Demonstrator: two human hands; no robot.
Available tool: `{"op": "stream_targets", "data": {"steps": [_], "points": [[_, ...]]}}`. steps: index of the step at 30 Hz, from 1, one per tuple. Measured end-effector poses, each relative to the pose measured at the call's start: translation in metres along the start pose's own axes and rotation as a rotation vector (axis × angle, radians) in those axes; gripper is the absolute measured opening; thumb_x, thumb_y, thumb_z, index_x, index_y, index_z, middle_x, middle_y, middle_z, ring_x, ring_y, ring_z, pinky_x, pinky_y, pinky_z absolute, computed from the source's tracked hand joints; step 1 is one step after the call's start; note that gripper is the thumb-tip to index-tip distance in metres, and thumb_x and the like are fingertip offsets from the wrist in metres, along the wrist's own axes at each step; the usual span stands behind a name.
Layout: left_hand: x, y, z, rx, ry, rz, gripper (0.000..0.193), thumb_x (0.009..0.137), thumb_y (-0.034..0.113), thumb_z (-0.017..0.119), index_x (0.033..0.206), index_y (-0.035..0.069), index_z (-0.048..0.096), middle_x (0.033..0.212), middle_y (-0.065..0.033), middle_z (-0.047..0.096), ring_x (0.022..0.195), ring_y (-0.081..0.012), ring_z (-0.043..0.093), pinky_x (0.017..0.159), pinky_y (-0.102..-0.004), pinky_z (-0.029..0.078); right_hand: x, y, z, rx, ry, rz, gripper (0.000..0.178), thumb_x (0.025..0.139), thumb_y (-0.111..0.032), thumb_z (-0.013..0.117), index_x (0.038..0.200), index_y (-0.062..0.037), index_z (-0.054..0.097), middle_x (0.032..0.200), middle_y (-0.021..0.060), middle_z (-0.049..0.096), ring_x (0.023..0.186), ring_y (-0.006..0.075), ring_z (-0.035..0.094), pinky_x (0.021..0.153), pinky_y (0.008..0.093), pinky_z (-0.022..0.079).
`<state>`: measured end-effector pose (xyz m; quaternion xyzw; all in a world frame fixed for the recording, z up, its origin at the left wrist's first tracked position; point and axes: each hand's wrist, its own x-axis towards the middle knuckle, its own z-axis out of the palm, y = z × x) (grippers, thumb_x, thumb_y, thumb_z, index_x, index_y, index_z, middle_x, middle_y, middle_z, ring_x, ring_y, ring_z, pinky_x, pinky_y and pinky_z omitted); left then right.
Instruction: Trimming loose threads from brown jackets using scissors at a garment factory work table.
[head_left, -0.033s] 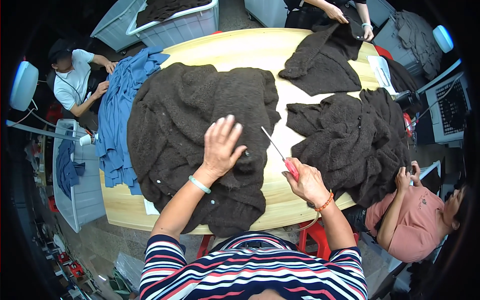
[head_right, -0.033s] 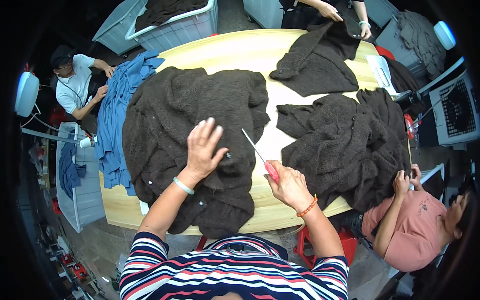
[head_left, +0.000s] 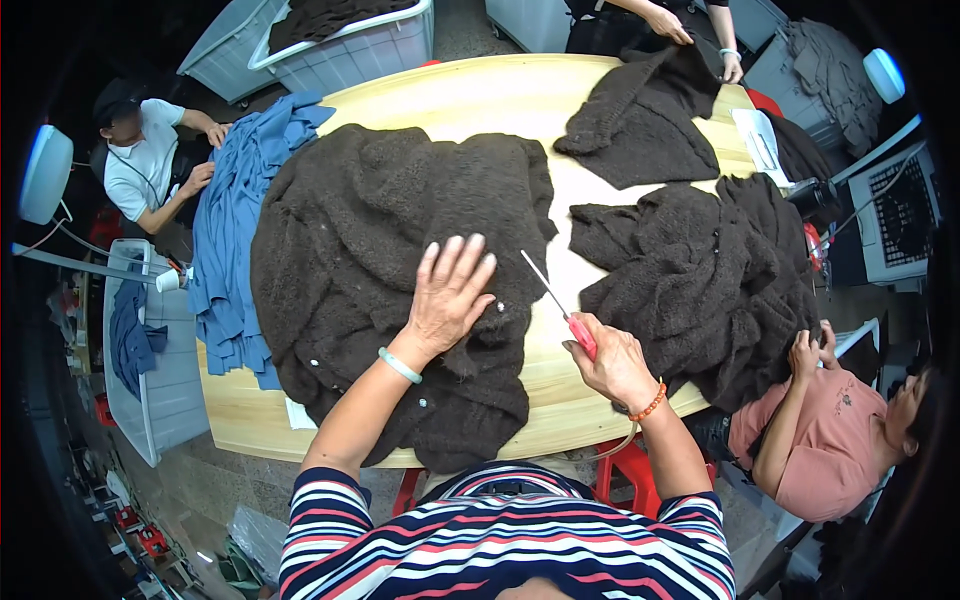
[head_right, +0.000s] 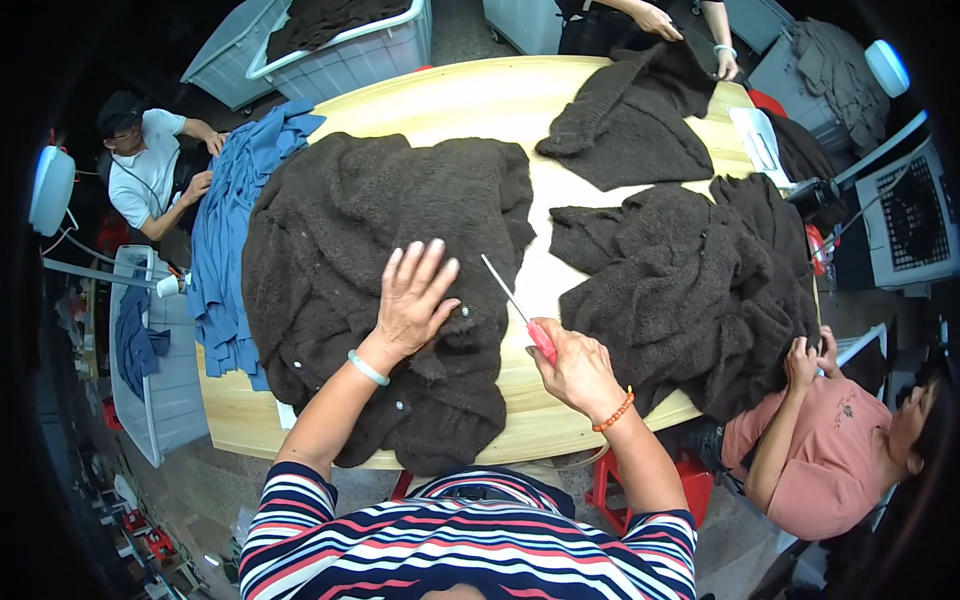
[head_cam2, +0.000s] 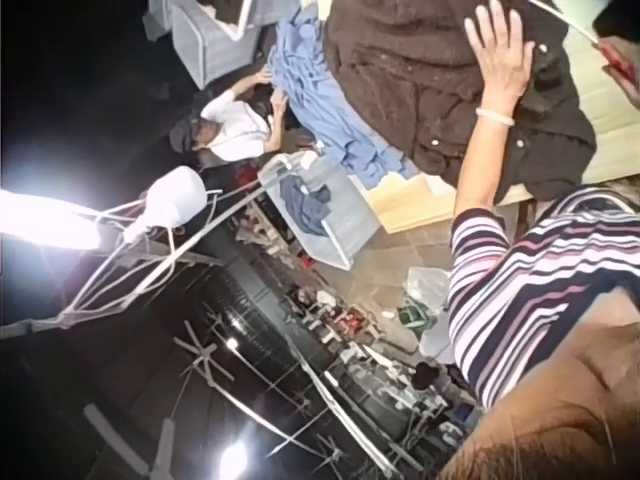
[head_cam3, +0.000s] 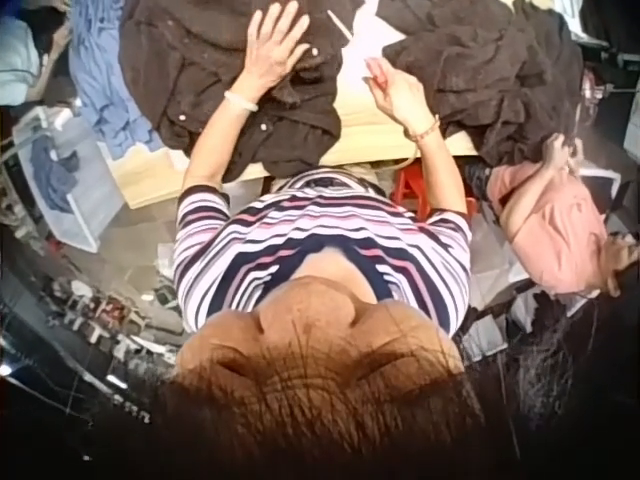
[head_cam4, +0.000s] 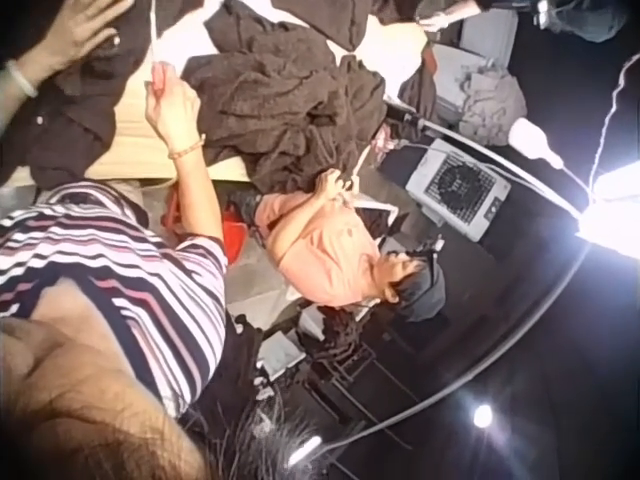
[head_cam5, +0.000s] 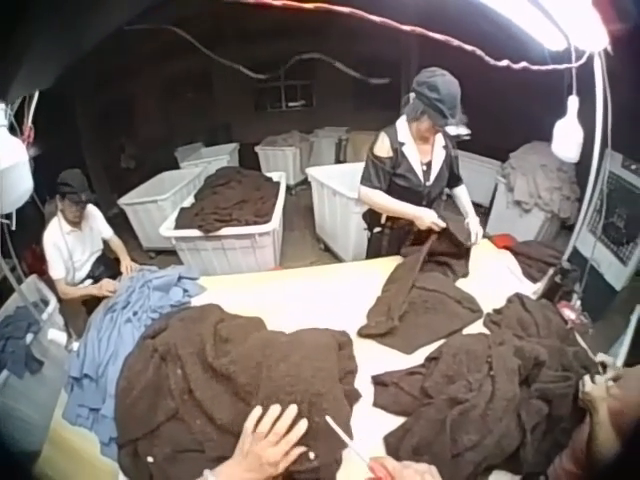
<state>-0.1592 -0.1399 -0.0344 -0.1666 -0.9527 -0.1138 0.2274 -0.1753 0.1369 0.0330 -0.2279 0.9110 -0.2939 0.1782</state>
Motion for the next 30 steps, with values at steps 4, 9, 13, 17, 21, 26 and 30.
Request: {"op": "stream_targets", "data": {"steps": [4,9,13,17,21,26,30], "points": [[0.006,-0.007,0.027,0.077,-0.238,0.234,0.042,0.085,0.017,0.06,0.126,0.012,0.06,0.146,-0.0117,0.044,0.138,-0.0318,0.037,0.115,-0.0517,0.024,-0.012,0.002,-0.005,-0.068,-0.059,0.016,0.033,0.088,-0.024,0.064,0.116,-0.0079,0.059,0.079,0.0213,0.067,0.077,0.0402,0.066,0.07,0.0472,0.053],[0.008,-0.015,0.055,-0.094,-0.345,0.053,0.038,0.088,0.031,0.063,0.122,0.012,0.064,0.14,-0.0119,0.05,0.132,-0.0321,0.042,0.108,-0.0511,0.033,-0.038,0.006,0.005,-0.156,-0.323,-0.031,0.03,0.088,-0.028,0.063,0.111,-0.0093,0.063,0.076,0.0202,0.068,0.074,0.0387,0.068,0.07,0.0474,0.054],[-0.007,0.009,0.055,-0.108,-0.476,0.177,0.044,0.086,0.036,0.065,0.123,0.012,0.063,0.143,-0.0113,0.047,0.14,-0.0315,0.032,0.113,-0.0545,0.025,-0.037,0.005,-0.005,-0.113,-0.326,-0.012,0.029,0.088,-0.027,0.06,0.109,-0.0082,0.063,0.074,0.0205,0.067,0.074,0.0386,0.068,0.07,0.0479,0.053],[-0.04,0.023,0.041,-0.189,-0.555,0.195,0.048,0.085,0.039,0.066,0.126,0.014,0.062,0.148,-0.0115,0.042,0.145,-0.0318,0.025,0.118,-0.0537,0.016,-0.043,0.016,0.001,-0.153,-0.414,-0.052,0.027,0.088,-0.027,0.061,0.105,-0.0066,0.063,0.073,0.02,0.067,0.071,0.0378,0.068,0.067,0.048,0.053],[-0.053,0.024,0.041,-0.165,-0.523,0.205,0.046,0.086,0.037,0.066,0.125,0.012,0.062,0.143,-0.0135,0.047,0.141,-0.0306,0.032,0.117,-0.0515,0.021,-0.047,0.031,0.003,-0.165,-0.327,-0.05,0.025,0.088,-0.025,0.061,0.105,-0.006,0.062,0.072,0.0196,0.067,0.07,0.0366,0.068,0.064,0.0462,0.053],[-0.015,0.049,0.065,-0.254,-0.494,-0.023,0.031,0.086,0.026,0.066,0.106,0.003,0.065,0.102,-0.0142,0.064,0.096,-0.0309,0.061,0.09,-0.0413,0.047,-0.055,0.053,0.009,-0.174,-0.323,-0.025,0.03,0.088,-0.027,0.062,0.111,-0.0079,0.063,0.071,0.0201,0.066,0.069,0.0373,0.067,0.066,0.0471,0.053],[-0.018,0.044,0.111,-0.099,-0.577,0.03,0.008,0.082,0.007,0.056,0.083,0.0,0.061,0.086,-0.017,0.062,0.08,-0.0319,0.064,0.075,-0.039,0.051,-0.048,0.056,0.008,-0.244,-0.276,0.018,0.027,0.088,-0.026,0.062,0.107,-0.0065,0.062,0.071,0.0203,0.066,0.069,0.0375,0.067,0.067,0.0477,0.053]]}}
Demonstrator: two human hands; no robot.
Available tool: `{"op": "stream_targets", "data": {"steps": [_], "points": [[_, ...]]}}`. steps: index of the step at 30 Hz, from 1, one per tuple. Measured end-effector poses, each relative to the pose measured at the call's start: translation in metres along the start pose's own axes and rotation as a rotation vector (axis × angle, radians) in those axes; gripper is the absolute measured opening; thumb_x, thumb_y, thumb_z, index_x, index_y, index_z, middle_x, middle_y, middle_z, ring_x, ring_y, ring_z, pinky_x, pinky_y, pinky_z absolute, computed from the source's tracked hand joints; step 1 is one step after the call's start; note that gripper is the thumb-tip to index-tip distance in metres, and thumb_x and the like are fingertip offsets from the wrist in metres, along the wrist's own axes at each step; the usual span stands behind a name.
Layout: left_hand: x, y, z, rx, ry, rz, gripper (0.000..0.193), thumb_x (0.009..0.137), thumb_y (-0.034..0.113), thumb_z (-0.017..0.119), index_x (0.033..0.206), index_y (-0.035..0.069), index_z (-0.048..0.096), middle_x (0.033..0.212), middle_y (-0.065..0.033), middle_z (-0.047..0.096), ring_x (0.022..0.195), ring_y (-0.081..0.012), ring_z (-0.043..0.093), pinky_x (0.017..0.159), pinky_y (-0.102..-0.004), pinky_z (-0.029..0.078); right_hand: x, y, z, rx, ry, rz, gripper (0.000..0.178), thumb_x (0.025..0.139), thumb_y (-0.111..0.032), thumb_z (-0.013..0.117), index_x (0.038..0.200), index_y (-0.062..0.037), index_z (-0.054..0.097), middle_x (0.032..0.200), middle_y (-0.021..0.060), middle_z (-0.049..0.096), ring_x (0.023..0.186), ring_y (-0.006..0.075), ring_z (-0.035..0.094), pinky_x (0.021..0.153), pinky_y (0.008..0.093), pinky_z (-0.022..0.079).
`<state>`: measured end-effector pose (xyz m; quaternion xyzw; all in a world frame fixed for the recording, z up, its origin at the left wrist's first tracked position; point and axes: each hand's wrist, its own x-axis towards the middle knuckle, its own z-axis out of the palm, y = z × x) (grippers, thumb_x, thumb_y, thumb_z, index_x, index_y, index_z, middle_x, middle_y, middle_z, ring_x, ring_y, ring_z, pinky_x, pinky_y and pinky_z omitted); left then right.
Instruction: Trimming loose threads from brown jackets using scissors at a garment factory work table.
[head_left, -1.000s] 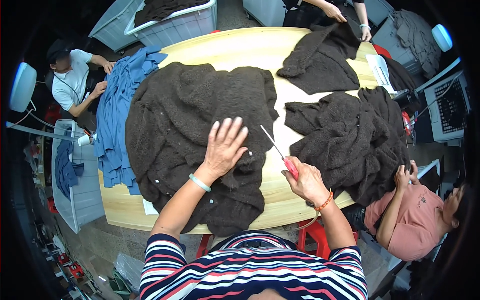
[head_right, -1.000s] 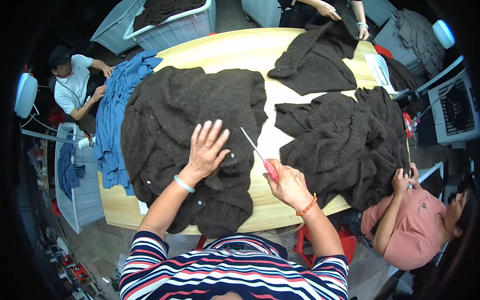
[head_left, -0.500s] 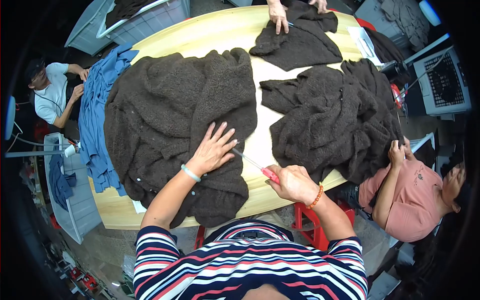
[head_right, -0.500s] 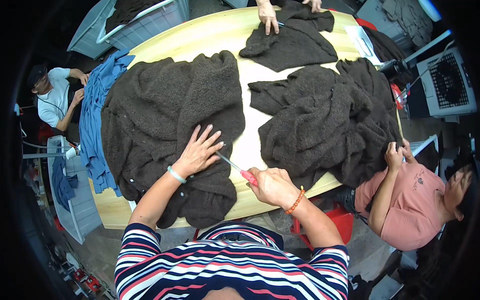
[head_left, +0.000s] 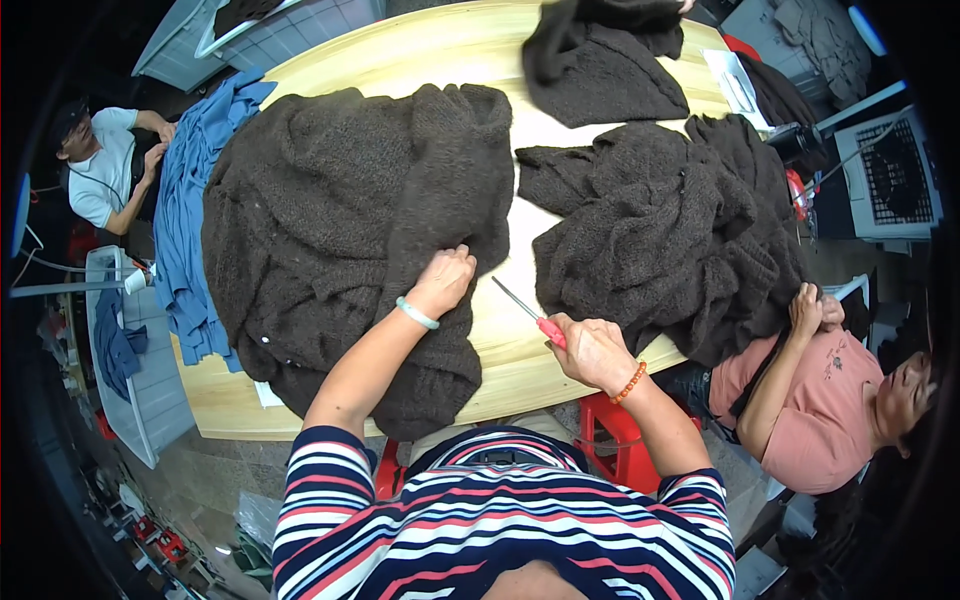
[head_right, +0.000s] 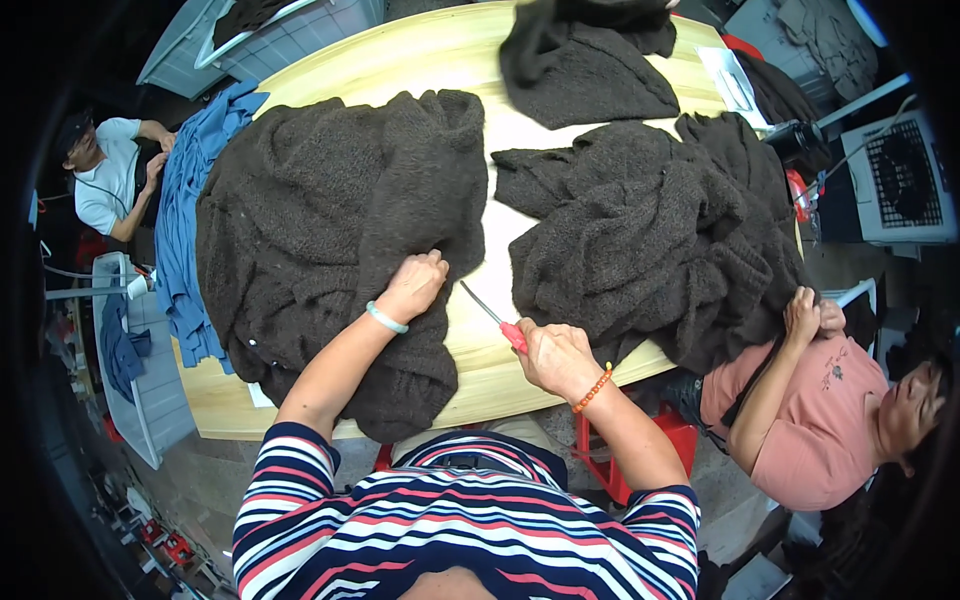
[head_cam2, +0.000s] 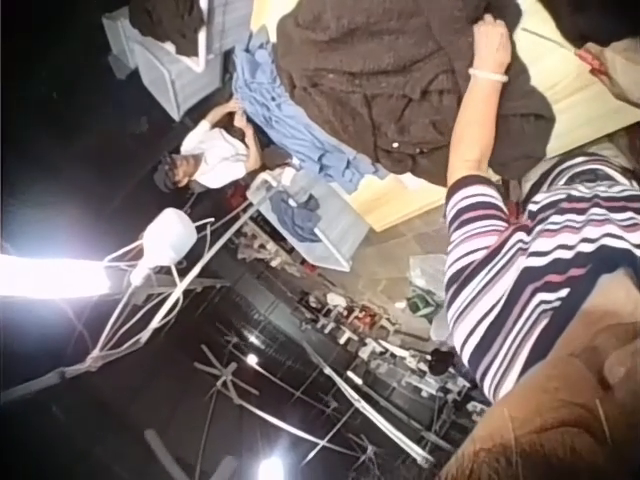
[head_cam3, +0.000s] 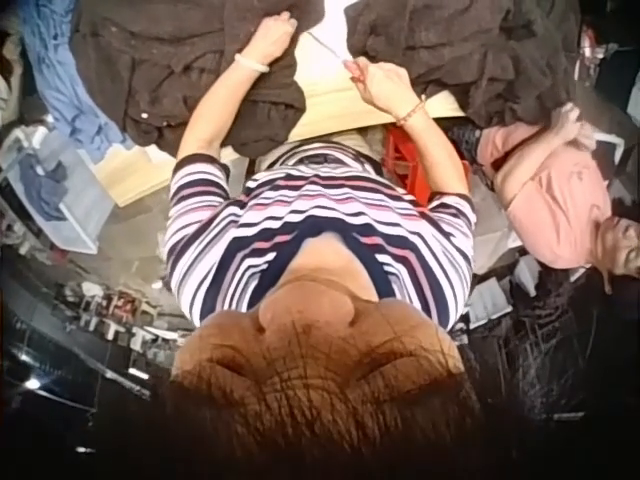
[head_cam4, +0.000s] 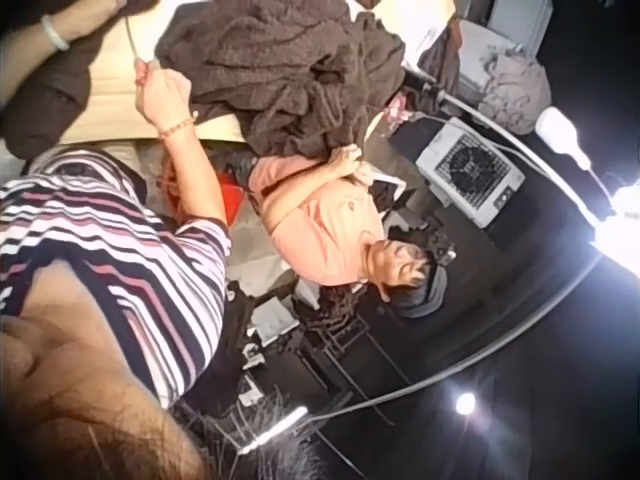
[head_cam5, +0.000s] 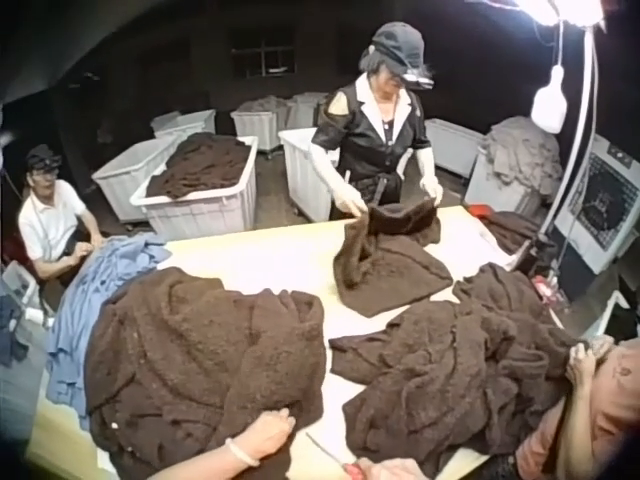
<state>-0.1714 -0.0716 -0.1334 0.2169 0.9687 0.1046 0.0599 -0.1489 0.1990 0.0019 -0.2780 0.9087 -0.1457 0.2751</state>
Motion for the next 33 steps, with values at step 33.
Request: {"op": "stream_targets", "data": {"steps": [33], "points": [[-0.109,0.042,0.002,-1.835,0.589,-0.776,0.018,0.092,0.013,0.066,0.109,0.005,0.067,0.101,0.0008,0.067,0.088,-0.0097,0.062,0.082,-0.025,0.05,0.014,-0.05,-0.017,0.1,-0.342,-0.354,0.029,0.088,-0.027,0.064,0.111,-0.0089,0.062,0.079,0.0179,0.067,0.076,0.0363,0.067,0.07,0.0443,0.052]]}}
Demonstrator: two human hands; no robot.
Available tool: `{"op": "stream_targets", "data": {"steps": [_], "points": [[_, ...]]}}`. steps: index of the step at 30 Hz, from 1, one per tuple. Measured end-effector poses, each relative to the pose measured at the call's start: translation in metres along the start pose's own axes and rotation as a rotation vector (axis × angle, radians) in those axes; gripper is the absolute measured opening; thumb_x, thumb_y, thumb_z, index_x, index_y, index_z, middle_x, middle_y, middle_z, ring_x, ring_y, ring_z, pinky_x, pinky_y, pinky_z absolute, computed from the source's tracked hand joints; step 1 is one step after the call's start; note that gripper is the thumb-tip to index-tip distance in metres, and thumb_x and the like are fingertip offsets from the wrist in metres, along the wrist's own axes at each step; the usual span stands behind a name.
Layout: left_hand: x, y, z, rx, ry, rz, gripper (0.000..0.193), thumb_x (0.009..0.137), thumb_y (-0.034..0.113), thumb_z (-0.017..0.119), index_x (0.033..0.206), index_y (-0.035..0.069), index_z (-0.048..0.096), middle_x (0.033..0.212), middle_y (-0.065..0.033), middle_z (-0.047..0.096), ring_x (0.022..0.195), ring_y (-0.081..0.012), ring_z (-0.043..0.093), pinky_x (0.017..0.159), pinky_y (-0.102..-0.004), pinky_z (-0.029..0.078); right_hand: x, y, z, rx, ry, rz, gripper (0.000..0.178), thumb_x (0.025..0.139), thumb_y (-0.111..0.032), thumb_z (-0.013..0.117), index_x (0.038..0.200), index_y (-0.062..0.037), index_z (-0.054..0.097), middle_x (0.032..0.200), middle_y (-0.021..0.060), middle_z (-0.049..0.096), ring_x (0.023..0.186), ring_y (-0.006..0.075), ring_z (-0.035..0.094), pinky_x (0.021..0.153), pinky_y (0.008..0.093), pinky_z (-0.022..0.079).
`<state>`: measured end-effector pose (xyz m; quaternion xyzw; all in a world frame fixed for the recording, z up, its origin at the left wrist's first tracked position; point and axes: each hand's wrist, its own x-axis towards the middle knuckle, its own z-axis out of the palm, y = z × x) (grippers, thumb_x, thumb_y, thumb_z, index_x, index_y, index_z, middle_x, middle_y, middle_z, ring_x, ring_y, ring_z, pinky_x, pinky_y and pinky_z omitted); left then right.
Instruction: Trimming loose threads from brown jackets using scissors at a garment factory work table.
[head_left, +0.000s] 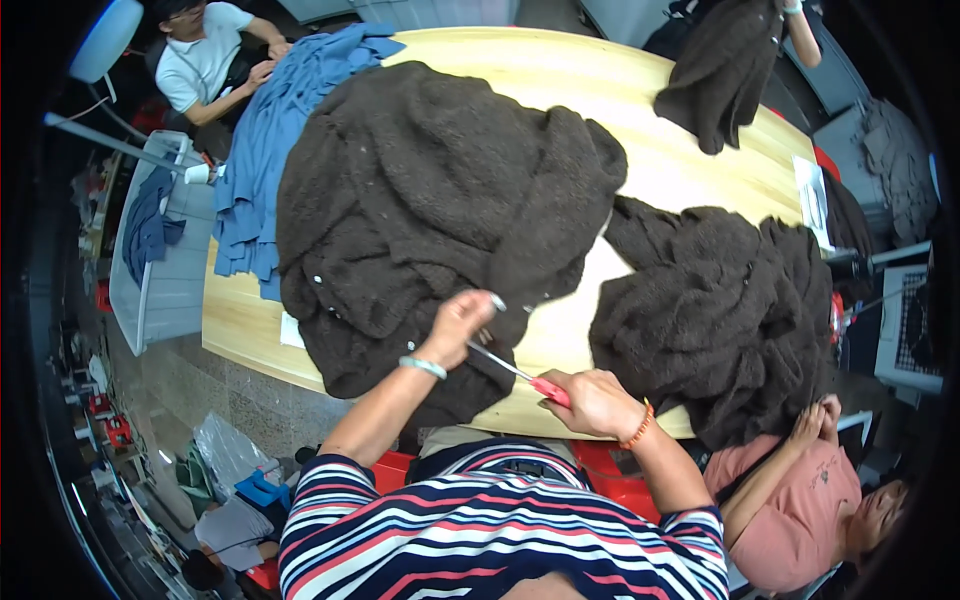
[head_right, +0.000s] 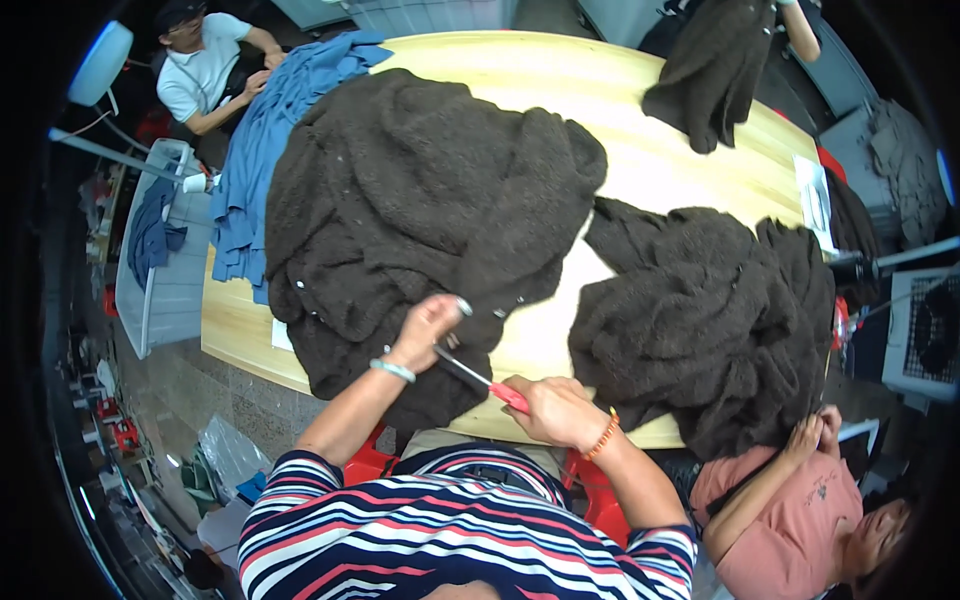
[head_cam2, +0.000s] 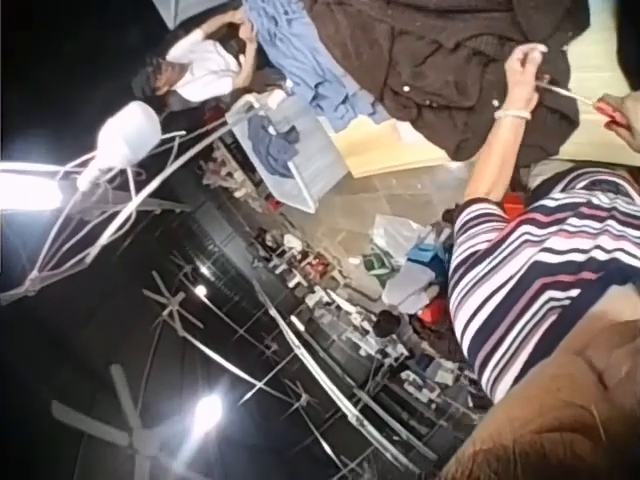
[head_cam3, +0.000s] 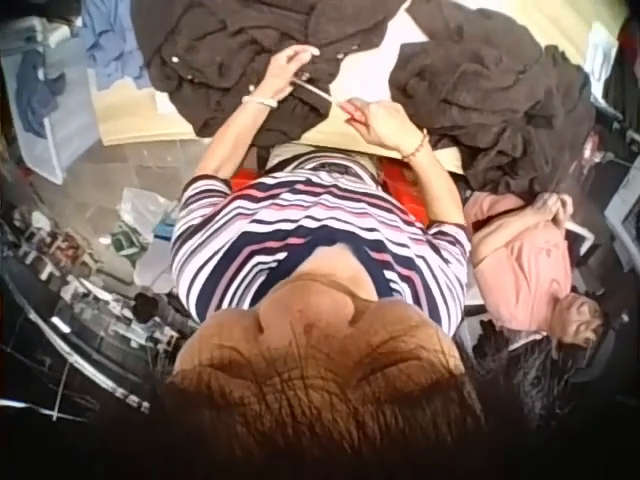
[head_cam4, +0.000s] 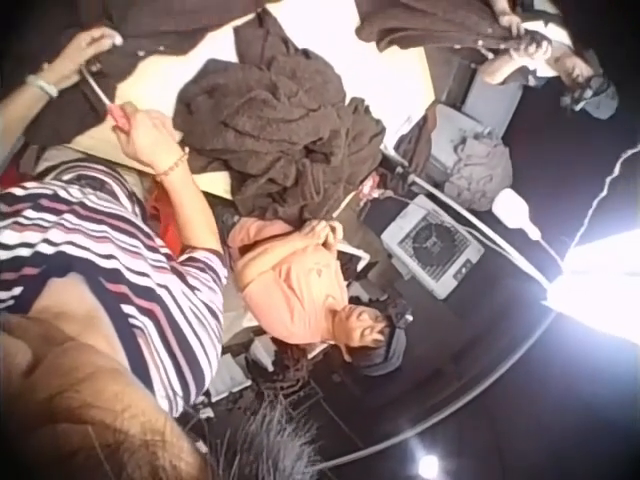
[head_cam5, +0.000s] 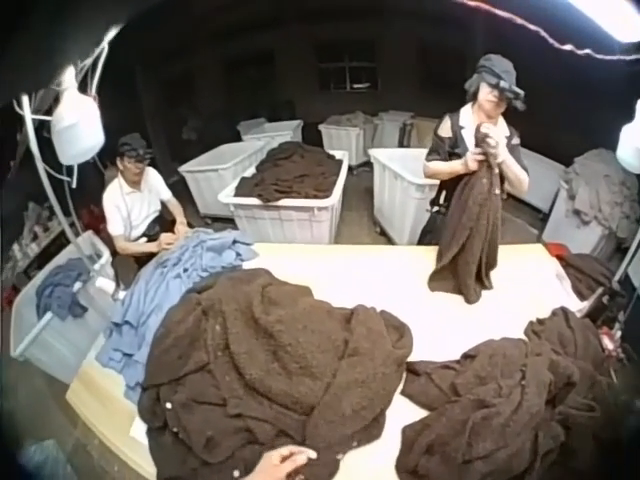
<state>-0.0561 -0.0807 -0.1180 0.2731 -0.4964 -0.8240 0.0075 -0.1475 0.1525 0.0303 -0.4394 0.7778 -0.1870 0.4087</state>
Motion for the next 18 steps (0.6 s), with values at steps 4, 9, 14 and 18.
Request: {"op": "stream_targets", "data": {"steps": [4,9,14,18], "points": [[-0.062,-0.001,0.027,0.602,-0.819,0.171,0.028,0.089,0.022,0.068,0.109,0.003,0.07,0.094,-0.0081,0.073,0.082,-0.0161,0.067,0.077,-0.0293,0.053,-0.01,0.02,-0.006,0.048,0.384,-0.002,0.027,0.086,-0.019,0.067,0.11,-0.0083,0.062,0.083,0.0165,0.067,0.08,0.0365,0.066,0.072,0.043,0.052],[-0.037,0.044,-0.014,0.168,0.052,0.026,0.01,0.088,0.011,0.069,0.093,0.005,0.062,0.081,-0.004,0.066,0.068,-0.0109,0.064,0.058,-0.0253,0.053,0.001,-0.005,-0.021,0.007,0.361,0.099,0.032,0.086,-0.023,0.068,0.112,-0.0062,0.061,0.082,0.0217,0.066,0.079,0.0383,0.066,0.071,0.0449,0.052],[0.028,0.112,-0.063,-0.071,0.649,0.096,0.042,0.088,0.015,0.073,0.122,0.003,0.051,0.102,-0.0065,0.063,0.075,-0.0127,0.062,0.063,-0.0259,0.053,0.049,-0.038,-0.018,-0.083,0.394,0.008,0.031,0.085,-0.024,0.067,0.112,-0.0089,0.061,0.076,0.0197,0.067,0.074,0.0348,0.068,0.066,0.0445,0.053],[0.071,0.088,-0.11,-0.187,0.432,0.222,0.019,0.09,0.005,0.067,0.107,0.001,0.061,0.097,-0.0048,0.067,0.082,-0.0109,0.064,0.072,-0.0242,0.052,0.094,-0.07,-0.022,-0.088,0.348,-0.014,0.03,0.088,-0.026,0.065,0.111,-0.0071,0.061,0.072,0.0206,0.066,0.071,0.039,0.066,0.065,0.0469,0.053]]}}
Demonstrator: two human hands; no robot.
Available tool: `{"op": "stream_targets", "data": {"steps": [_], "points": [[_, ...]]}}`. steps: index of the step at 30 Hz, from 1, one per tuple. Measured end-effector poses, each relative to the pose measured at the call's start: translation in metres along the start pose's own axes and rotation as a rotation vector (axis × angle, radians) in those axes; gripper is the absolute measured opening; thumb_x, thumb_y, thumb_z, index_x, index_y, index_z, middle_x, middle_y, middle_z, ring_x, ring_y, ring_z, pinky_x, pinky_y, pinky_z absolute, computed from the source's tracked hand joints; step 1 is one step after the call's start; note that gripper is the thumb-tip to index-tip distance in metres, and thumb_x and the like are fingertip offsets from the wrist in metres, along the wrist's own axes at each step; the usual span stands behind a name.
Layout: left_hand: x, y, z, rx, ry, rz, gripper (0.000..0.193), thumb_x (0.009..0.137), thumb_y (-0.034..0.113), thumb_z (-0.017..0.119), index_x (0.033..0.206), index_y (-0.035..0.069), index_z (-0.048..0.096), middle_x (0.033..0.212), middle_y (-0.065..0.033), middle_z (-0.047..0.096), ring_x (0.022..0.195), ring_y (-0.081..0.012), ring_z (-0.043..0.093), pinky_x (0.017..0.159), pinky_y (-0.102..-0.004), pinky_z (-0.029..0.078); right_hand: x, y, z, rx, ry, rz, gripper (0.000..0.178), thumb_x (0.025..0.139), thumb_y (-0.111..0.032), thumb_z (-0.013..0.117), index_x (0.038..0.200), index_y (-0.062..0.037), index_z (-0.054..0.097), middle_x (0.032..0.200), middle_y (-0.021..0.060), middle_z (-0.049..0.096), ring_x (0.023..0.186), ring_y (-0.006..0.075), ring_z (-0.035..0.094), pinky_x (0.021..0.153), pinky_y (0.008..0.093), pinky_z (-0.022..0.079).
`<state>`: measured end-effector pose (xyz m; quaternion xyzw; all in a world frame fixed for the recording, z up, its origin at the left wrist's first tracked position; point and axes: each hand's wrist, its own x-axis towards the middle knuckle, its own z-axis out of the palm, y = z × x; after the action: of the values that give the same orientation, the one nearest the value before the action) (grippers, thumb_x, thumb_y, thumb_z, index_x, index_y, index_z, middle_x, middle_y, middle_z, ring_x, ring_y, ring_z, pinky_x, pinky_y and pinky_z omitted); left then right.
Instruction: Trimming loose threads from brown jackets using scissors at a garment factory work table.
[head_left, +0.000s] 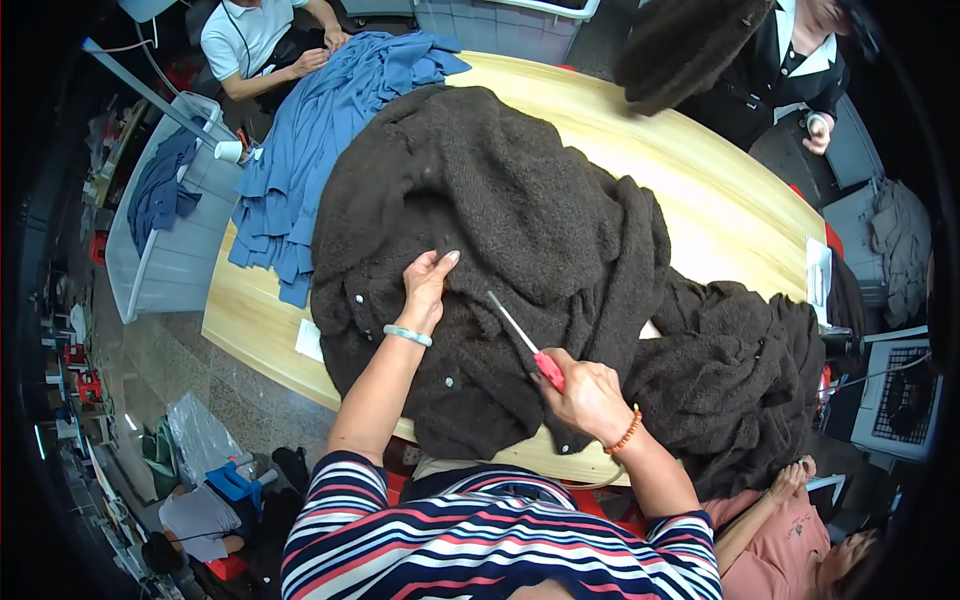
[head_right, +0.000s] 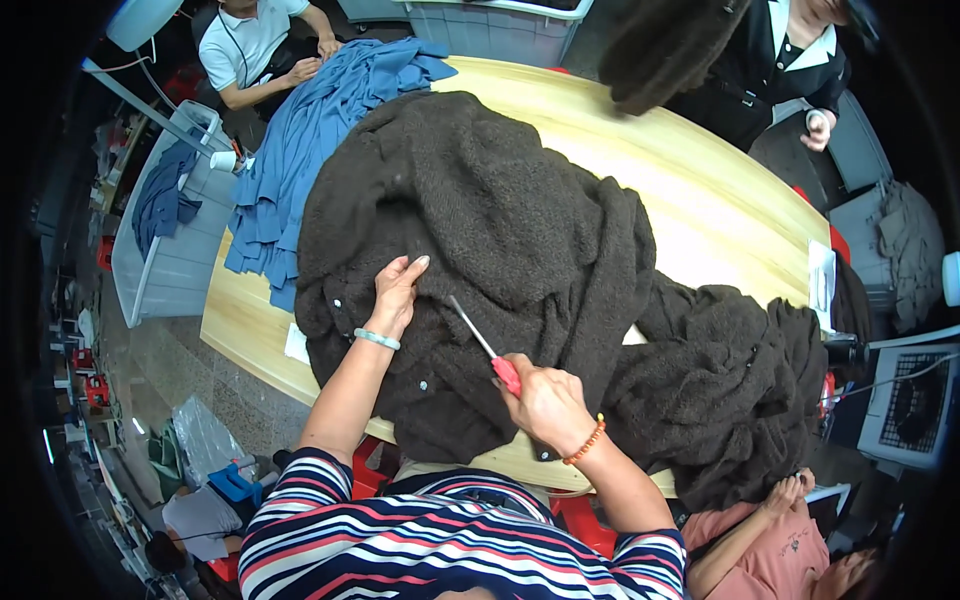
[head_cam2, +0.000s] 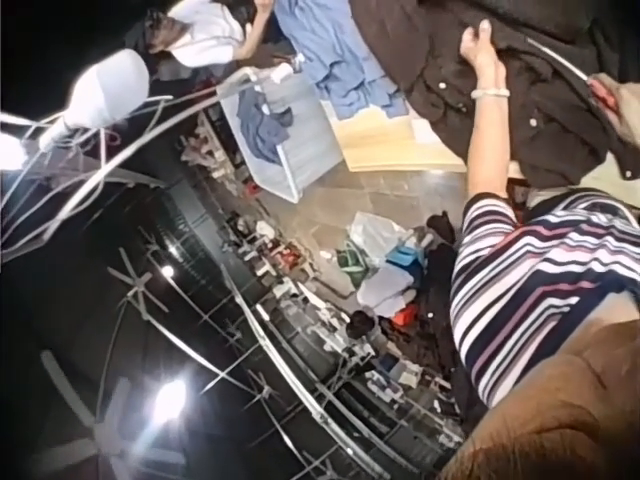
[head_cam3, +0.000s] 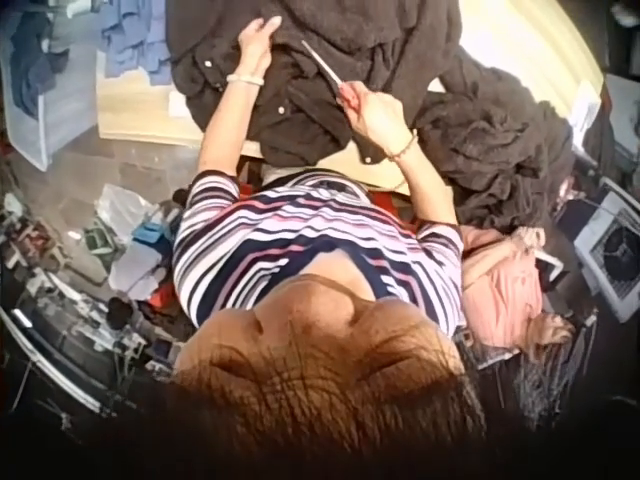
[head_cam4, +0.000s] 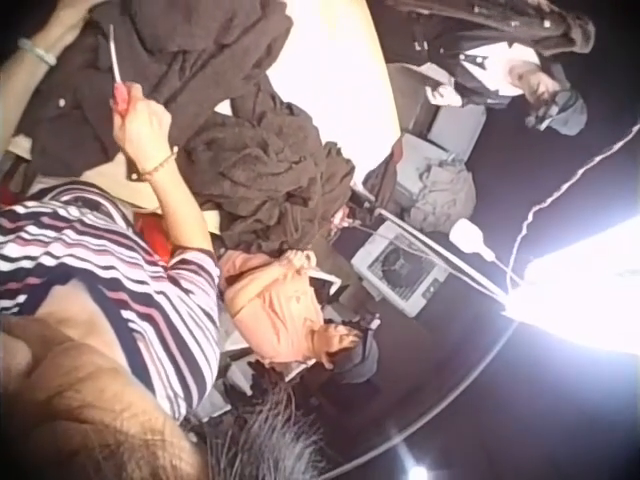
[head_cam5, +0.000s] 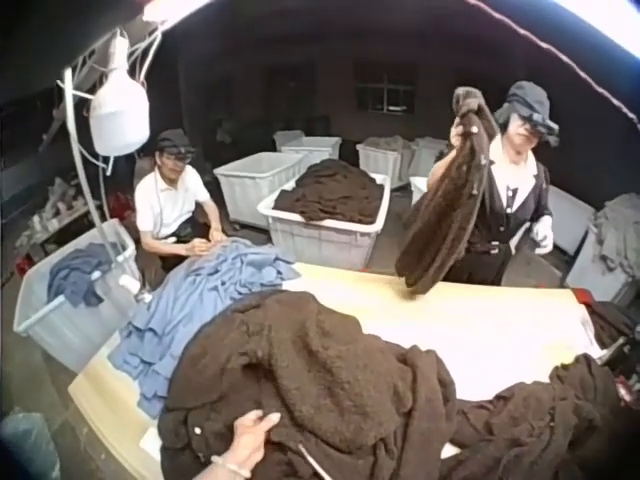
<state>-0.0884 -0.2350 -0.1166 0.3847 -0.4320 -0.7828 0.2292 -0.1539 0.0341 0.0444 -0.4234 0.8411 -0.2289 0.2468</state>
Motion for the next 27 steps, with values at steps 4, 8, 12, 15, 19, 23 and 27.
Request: {"op": "stream_targets", "data": {"steps": [4,8,12,15,19,23,27], "points": [[0.001,-0.009,0.0,-0.049,-0.134,0.048,0.009,0.09,-0.003,0.063,0.098,0.0,0.066,0.092,-0.0004,0.067,0.083,-0.0067,0.06,0.079,-0.0211,0.048,0.041,-0.01,0.008,-0.089,-0.058,0.015,0.028,0.089,-0.029,0.063,0.104,-0.0055,0.062,0.067,0.0218,0.064,0.066,0.0399,0.066,0.061,0.0475,0.052],[-0.003,-0.006,-0.004,-0.116,-0.134,0.074,0.009,0.091,-0.001,0.064,0.099,0.001,0.067,0.093,0.0005,0.067,0.083,-0.0053,0.059,0.078,-0.0201,0.048,0.085,-0.015,0.018,-0.2,0.077,-0.049,0.026,0.088,-0.028,0.062,0.085,-0.0018,0.06,0.064,0.0213,0.064,0.061,0.0391,0.066,0.057,0.0467,0.054],[-0.012,0.01,-0.011,-0.038,-0.085,0.033,0.006,0.09,0.0,0.063,0.095,0.0,0.066,0.091,0.0012,0.066,0.082,-0.0061,0.058,0.078,-0.0217,0.047,0.055,-0.016,0.008,-0.147,-0.213,-0.083,0.03,0.088,-0.031,0.063,0.092,-0.0017,0.061,0.066,0.0223,0.064,0.065,0.0405,0.066,0.061,0.0488,0.053],[-0.036,0.026,-0.039,0.687,-0.222,0.145,0.027,0.087,0.007,0.068,0.072,0.004,0.046,0.069,0.0063,0.045,0.066,-0.0041,0.043,0.055,-0.027,0.041,0.033,-0.011,0.006,-0.063,-0.284,-0.079,0.027,0.089,-0.03,0.064,0.105,-0.0089,0.06,0.072,0.0201,0.065,0.069,0.0406,0.065,0.062,0.0497,0.051],[-0.061,0.086,-0.035,0.957,-0.143,0.618,0.029,0.079,0.012,0.076,0.103,0.001,0.062,0.106,-0.0117,0.059,0.093,-0.0231,0.059,0.08,-0.0341,0.049,0.015,0.006,0.016,0.007,-0.099,0.0,0.028,0.086,-0.025,0.068,0.107,-0.0093,0.06,0.078,0.0201,0.065,0.075,0.0401,0.064,0.067,0.0471,0.052],[-0.008,0.162,-0.041,1.088,0.177,0.972,0.081,0.076,0.018,0.079,0.141,-0.003,0.035,0.138,-0.0244,0.04,0.128,-0.0382,0.041,0.106,-0.0431,0.036,0.033,-0.01,0.005,0.01,-0.088,0.048,0.028,0.084,-0.023,0.069,0.106,-0.0078,0.06,0.082,0.0221,0.066,0.079,0.0412,0.065,0.068,0.0467,0.053],[-0.014,0.268,0.01,0.858,0.18,1.17,0.094,0.078,0.024,0.081,0.149,0.001,0.024,0.139,-0.0236,0.043,0.132,-0.0363,0.04,0.108,-0.0435,0.033,0.07,-0.062,-0.038,0.03,0.095,-0.02,0.028,0.087,-0.02,0.066,0.109,-0.0052,0.06,0.079,0.0224,0.064,0.077,0.042,0.064,0.066,0.0461,0.05]]}}
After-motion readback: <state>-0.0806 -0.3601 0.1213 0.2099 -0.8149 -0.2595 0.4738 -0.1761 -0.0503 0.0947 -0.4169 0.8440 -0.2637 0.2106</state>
